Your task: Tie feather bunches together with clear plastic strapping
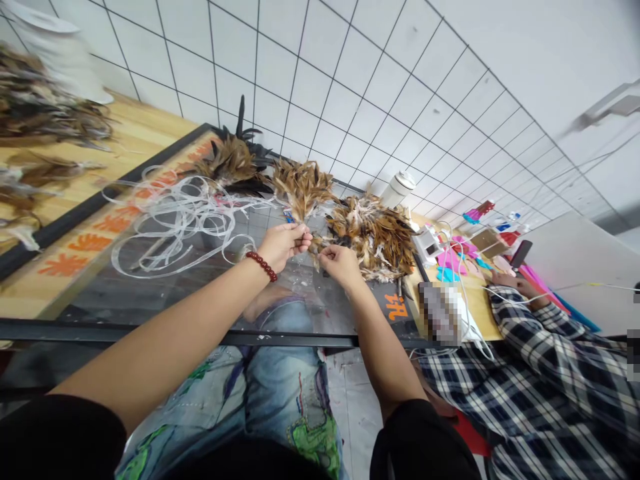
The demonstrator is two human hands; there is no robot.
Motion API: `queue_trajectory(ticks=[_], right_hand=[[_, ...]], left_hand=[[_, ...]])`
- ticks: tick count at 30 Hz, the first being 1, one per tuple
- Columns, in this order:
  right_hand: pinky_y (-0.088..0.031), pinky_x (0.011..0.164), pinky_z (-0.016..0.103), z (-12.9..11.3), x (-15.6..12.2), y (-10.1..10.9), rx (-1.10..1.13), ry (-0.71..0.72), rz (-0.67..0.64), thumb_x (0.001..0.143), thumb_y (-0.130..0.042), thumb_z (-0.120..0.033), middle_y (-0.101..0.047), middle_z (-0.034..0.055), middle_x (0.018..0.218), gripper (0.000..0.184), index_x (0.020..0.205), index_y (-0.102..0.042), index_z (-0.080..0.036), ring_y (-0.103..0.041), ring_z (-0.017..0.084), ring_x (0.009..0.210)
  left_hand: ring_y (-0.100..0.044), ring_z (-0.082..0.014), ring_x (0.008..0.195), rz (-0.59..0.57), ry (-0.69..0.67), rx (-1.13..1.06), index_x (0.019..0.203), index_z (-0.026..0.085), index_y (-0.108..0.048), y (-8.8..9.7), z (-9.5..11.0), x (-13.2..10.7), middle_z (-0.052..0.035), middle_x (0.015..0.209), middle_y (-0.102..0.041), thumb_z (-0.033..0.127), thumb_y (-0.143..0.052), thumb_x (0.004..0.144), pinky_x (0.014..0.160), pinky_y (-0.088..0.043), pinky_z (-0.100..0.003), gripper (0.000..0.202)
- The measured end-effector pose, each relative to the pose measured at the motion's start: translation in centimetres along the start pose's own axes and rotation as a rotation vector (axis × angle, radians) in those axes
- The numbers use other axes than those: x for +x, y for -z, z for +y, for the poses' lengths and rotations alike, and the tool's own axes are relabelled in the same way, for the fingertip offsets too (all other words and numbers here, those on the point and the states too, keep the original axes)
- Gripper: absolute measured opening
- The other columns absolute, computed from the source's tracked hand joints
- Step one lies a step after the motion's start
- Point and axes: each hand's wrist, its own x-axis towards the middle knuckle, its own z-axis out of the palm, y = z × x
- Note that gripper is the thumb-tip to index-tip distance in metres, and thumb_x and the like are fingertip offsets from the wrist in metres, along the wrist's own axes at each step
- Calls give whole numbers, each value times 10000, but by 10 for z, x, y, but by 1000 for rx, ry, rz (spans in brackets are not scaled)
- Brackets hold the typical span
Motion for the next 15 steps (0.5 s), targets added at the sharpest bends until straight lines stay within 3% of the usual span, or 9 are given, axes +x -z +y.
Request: queue_trajectory(ticks=[6,11,15], right_hand=[[-257,447,200,-10,1,15,697,-140,-45,657,-621,-365,-543,-35,559,198,677,-585,-172,-383,61,454],[-168,432,201,-14,0,17,906,-104,-49,609,-697,-345,-418,-76,500,212,678,-592,-174,-266,39,430],[-212,453,205,-16,-1,9,892,-42,49,626,-698,-378,-408,-79,524,236,702,-579,-188,-263,48,458]], left_hand=[[-590,-85,540,0,8,8,707,90,-609,-2,2,-4,-52,637,-640,106,-567,829,544,-473,-200,130],[-619,-98,574,-33,-10,48,701,79,-634,-6,1,-8,-80,673,-666,129,-633,796,598,-503,-218,108],[-658,-140,607,-135,112,78,707,67,-639,-7,-1,-9,-119,701,-682,138,-683,759,615,-524,-248,99]])
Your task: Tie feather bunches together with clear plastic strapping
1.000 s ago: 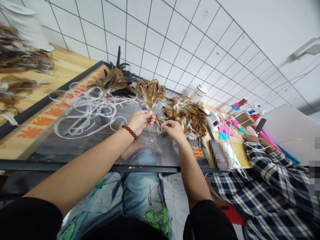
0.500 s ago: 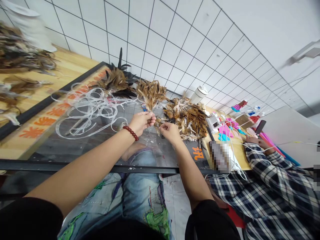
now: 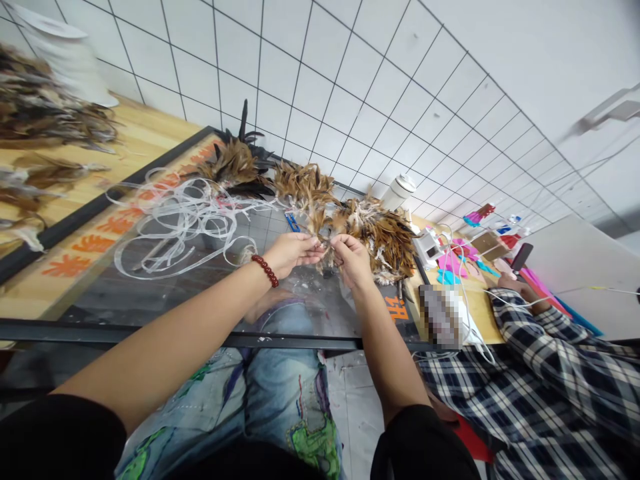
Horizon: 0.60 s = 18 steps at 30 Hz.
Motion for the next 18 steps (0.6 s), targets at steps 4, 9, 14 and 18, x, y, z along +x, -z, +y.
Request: queue_trajectory(ticks=[4,9,14,18], right_hand=[[-298,507,205,3,-1,-4,-101,77,7,665,-668,-383,-496,-53,603,224,735,-588,-186,-367,65,519],[-313,521,203,8,0,-3,-183,108,-34,680,-656,-376,-532,-39,639,213,743,-597,-181,-400,72,552],[-173,427,204,3,2,-3,40,-49,72,631,-663,-375,-398,-86,529,231,675,-533,-190,-224,40,438],[-118,411,202,-4,3,-1,192,-179,13,608,-685,-348,-390,-93,541,257,655,-481,-199,-181,27,410]], left_hand=[[-675,-155,661,-66,77,-24,737,84,-654,3,-2,2,-112,737,-694,132,-669,769,638,-536,-259,60],[-653,-143,712,-125,38,-96,715,95,-665,5,-4,4,-90,756,-694,94,-725,692,735,-531,-291,64],[-657,-148,811,4,-32,-169,750,111,-654,7,-1,6,-109,925,-708,115,-718,707,805,-507,-310,76],[-649,-130,772,67,-102,-101,740,111,-666,8,1,6,-101,866,-708,163,-707,729,769,-500,-275,67]])
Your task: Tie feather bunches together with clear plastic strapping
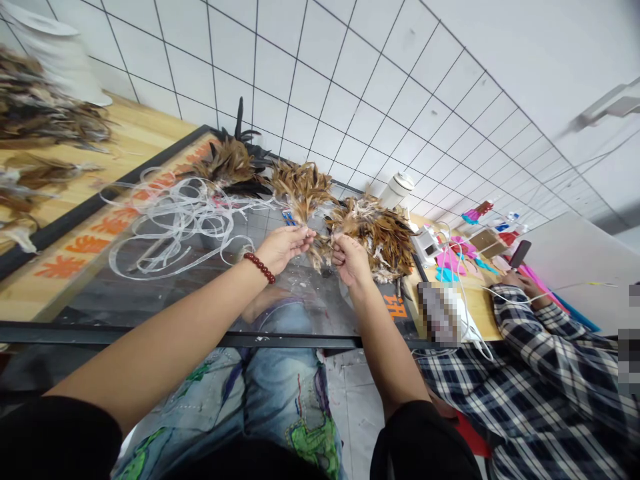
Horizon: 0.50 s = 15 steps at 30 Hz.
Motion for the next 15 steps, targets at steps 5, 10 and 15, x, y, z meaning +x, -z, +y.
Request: queue_trajectory(ticks=[5,10,15], right_hand=[[-108,410,195,1,-2,-1,41,-47,-59,598,-726,-316,-389,-97,515,258,664,-510,-191,-196,23,400],[-106,410,199,6,-1,-2,-15,16,-86,624,-711,-345,-376,-94,505,237,700,-559,-181,-209,23,396],[-114,411,199,9,-1,-2,-34,60,-95,636,-714,-370,-418,-84,525,258,688,-545,-183,-227,21,403]], left_hand=[[-625,-125,701,-1,-62,111,718,92,-691,-4,-2,-5,-94,783,-692,200,-751,679,690,-484,-250,131],[-588,-122,633,-148,14,192,660,80,-681,-6,-5,-6,-79,660,-646,195,-771,642,589,-448,-232,146],[-565,-105,608,-114,-7,133,633,92,-653,-4,-7,-3,-53,629,-620,188,-785,619,612,-459,-242,164]])
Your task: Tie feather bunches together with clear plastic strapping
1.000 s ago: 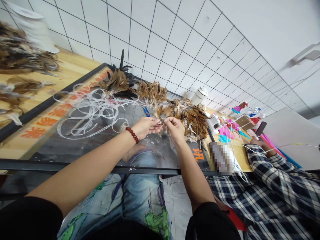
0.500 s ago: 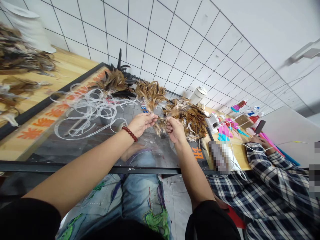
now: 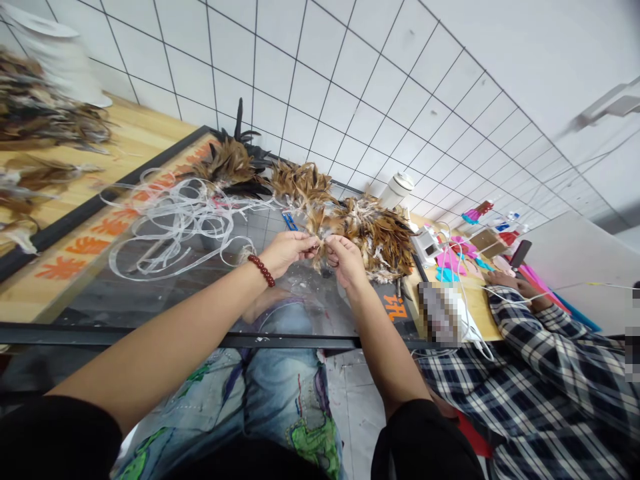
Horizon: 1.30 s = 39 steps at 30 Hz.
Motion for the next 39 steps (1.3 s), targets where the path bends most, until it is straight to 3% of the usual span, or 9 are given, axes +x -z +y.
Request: queue_trajectory(ticks=[7,10,13,15,19,24,29,34,39], right_hand=[[-153,406,188,-4,0,2,-2,33,16,634,-732,-407,-502,-66,567,313,651,-522,-175,-256,15,413],[-161,415,188,-8,0,5,39,184,169,628,-739,-368,-471,-75,552,300,630,-508,-176,-272,19,431],[-179,425,192,-12,-1,5,61,205,163,623,-744,-362,-364,-94,516,312,625,-484,-189,-250,30,443],[-203,437,195,-11,-2,3,54,174,108,621,-745,-367,-330,-97,518,305,644,-494,-196,-243,36,455],[-235,455,200,-6,-3,-4,12,197,39,649,-729,-375,-361,-91,528,276,665,-524,-192,-278,41,469],[-323,487,198,2,-2,-6,-46,269,33,689,-705,-355,-459,-76,561,218,692,-565,-187,-355,46,474],[-437,625,228,8,2,-1,-222,351,26,734,-674,-373,-566,-28,685,199,713,-598,-190,-517,93,621],[-456,718,262,6,4,11,-510,533,108,819,-572,-312,-601,20,885,209,976,-661,-207,-530,110,709],[-449,738,278,0,-4,13,-971,754,53,855,-530,-244,-579,51,969,302,1138,-635,-241,-533,130,762]], left_hand=[[-546,-99,562,-38,0,-9,638,81,-653,2,2,1,-43,607,-606,188,-759,640,564,-444,-228,150],[-559,-97,591,104,-12,3,648,86,-660,2,4,2,-44,643,-625,167,-746,653,581,-453,-219,119],[-572,-86,638,245,-97,58,640,96,-663,1,6,2,-39,670,-642,132,-732,673,611,-459,-190,84],[-594,-95,652,188,-88,26,666,97,-668,1,7,1,-42,686,-652,128,-718,696,621,-478,-195,66],[-640,-127,616,-62,142,-77,752,82,-668,1,8,-2,-71,716,-666,131,-674,752,586,-523,-232,49],[-656,-131,581,-141,232,-44,749,66,-657,3,9,-3,-85,701,-663,111,-648,778,521,-518,-197,54],[-626,-113,522,-227,223,11,701,63,-637,3,9,-3,-67,632,-629,126,-636,794,502,-517,-198,112],[-588,-87,485,-135,146,-40,690,84,-596,3,11,-2,-25,587,-581,103,-549,844,470,-499,-178,162],[-579,-85,480,-118,140,-48,704,89,-587,4,13,-2,-21,574,-573,91,-517,858,453,-483,-168,168]])
